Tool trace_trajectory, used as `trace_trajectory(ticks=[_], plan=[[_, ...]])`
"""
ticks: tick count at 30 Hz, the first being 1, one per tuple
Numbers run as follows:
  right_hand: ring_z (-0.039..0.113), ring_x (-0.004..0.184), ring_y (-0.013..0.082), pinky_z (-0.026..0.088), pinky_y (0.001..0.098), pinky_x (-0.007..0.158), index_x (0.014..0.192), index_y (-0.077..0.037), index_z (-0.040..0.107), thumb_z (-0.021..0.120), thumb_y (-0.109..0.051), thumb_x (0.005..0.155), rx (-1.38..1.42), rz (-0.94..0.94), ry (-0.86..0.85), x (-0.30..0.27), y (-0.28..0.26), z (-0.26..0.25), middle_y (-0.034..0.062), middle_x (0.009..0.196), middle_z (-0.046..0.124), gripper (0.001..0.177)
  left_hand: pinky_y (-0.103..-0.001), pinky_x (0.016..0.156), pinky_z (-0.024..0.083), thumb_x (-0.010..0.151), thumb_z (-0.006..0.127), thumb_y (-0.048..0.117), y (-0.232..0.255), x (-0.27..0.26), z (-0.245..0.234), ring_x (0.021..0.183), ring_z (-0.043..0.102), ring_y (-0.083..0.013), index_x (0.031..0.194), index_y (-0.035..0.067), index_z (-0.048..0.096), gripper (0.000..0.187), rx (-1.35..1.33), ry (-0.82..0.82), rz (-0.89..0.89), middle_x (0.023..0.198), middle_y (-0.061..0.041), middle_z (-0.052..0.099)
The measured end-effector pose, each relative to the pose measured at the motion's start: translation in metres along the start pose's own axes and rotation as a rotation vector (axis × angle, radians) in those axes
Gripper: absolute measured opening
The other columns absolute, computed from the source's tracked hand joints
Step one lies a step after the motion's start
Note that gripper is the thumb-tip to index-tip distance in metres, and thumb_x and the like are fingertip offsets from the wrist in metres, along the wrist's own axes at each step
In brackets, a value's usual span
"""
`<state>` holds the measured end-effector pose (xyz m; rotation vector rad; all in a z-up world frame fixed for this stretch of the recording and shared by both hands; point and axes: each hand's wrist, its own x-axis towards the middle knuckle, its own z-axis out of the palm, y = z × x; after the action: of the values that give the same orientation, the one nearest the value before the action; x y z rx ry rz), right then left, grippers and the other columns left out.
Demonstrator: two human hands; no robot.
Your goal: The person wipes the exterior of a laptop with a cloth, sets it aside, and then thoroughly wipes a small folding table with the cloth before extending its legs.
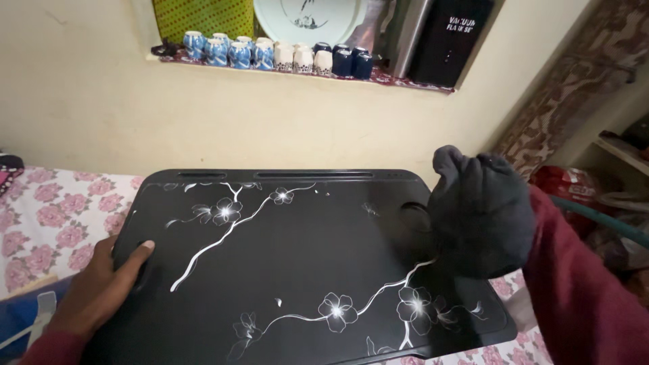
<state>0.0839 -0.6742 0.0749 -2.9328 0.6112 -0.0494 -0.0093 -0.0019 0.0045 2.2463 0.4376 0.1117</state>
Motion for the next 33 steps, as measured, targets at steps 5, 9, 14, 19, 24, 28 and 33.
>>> trace_trajectory(ticks=[5, 9, 14, 19, 24, 28, 33], plan=[[0.073, 0.099, 0.0315, 0.057, 0.0424, 0.088, 0.11, -0.017, 0.079, 0.069, -0.028, 0.088, 0.018, -0.101, -0.073, -0.012, 0.014, 0.003, 0.0142, 0.108, 0.077, 0.026, -0.046, 0.106, 0.046, 0.09, 0.061, 0.059, 0.002, 0.001, -0.001, 0.122, 0.065, -0.0408, 0.153, 0.002, 0.045, 0.087, -0.007, -0.012, 0.015, 0.134, -0.03, 0.065], [0.075, 0.101, 0.0327, 0.059, 0.0446, 0.089, 0.108, -0.02, 0.082, 0.069, -0.031, 0.088, -0.014, -0.083, 0.14, -0.052, -0.01, -0.004, 0.013, 0.109, 0.079, 0.027, -0.046, 0.108, 0.045, 0.09, 0.061, 0.061, -0.004, 0.005, 0.003, 0.125, 0.063, -0.0412, 0.154, 0.002, 0.045, 0.088, 0.005, -0.007, 0.027, 0.136, -0.03, 0.063], [0.07, 0.113, 0.0307, 0.055, 0.0468, 0.096, 0.122, -0.024, 0.074, 0.055, -0.053, 0.098, -0.218, -0.134, -0.097, -0.109, -0.041, -0.018, 0.0099, 0.12, 0.074, 0.042, -0.048, 0.109, 0.043, 0.091, 0.06, 0.062, -0.014, 0.014, 0.005, 0.129, 0.059, -0.043, 0.154, 0.0, 0.045, 0.089, 0.057, 0.034, 0.115, 0.14, -0.031, 0.06], [0.058, 0.12, 0.0427, 0.052, 0.0525, 0.087, 0.14, -0.022, 0.059, 0.066, -0.042, 0.081, -0.261, -0.347, 0.121, -0.133, -0.041, 0.004, 0.0105, 0.138, 0.062, 0.062, -0.048, 0.108, 0.045, 0.09, 0.061, 0.061, -0.01, 0.013, 0.003, 0.126, 0.061, -0.0432, 0.157, 0.008, 0.045, 0.087, 0.072, 0.007, 0.034, 0.14, -0.028, 0.061], [0.066, 0.121, 0.034, 0.055, 0.0488, 0.099, 0.129, -0.024, 0.071, 0.061, -0.035, 0.092, -0.193, -0.109, -0.023, -0.09, -0.063, 0.007, 0.0091, 0.13, 0.069, 0.04, -0.047, 0.104, 0.049, 0.085, 0.065, 0.056, 0.002, -0.003, 0.001, 0.12, 0.067, -0.0386, 0.155, 0.009, 0.049, 0.086, 0.027, -0.022, 0.081, 0.134, -0.024, 0.067], [0.068, 0.12, 0.0331, 0.055, 0.0446, 0.101, 0.126, -0.013, 0.071, 0.072, -0.032, 0.086, -0.12, -0.086, -0.045, -0.057, -0.055, 0.019, 0.0135, 0.125, 0.071, 0.044, -0.047, 0.102, 0.051, 0.086, 0.067, 0.055, 0.013, -0.011, -0.005, 0.114, 0.07, -0.039, 0.158, 0.012, 0.047, 0.086, 0.056, -0.028, 0.021, 0.132, -0.024, 0.068], [0.068, 0.118, 0.0328, 0.055, 0.0432, 0.098, 0.123, -0.012, 0.067, 0.07, -0.018, 0.082, -0.394, -0.468, -0.174, -0.052, -0.032, -0.003, 0.0128, 0.123, 0.071, 0.042, -0.048, 0.097, 0.054, 0.088, 0.068, 0.058, 0.012, -0.003, -0.003, 0.103, 0.075, -0.042, 0.157, 0.007, 0.045, 0.089, 0.084, -0.038, -0.069, 0.125, -0.029, 0.07]])
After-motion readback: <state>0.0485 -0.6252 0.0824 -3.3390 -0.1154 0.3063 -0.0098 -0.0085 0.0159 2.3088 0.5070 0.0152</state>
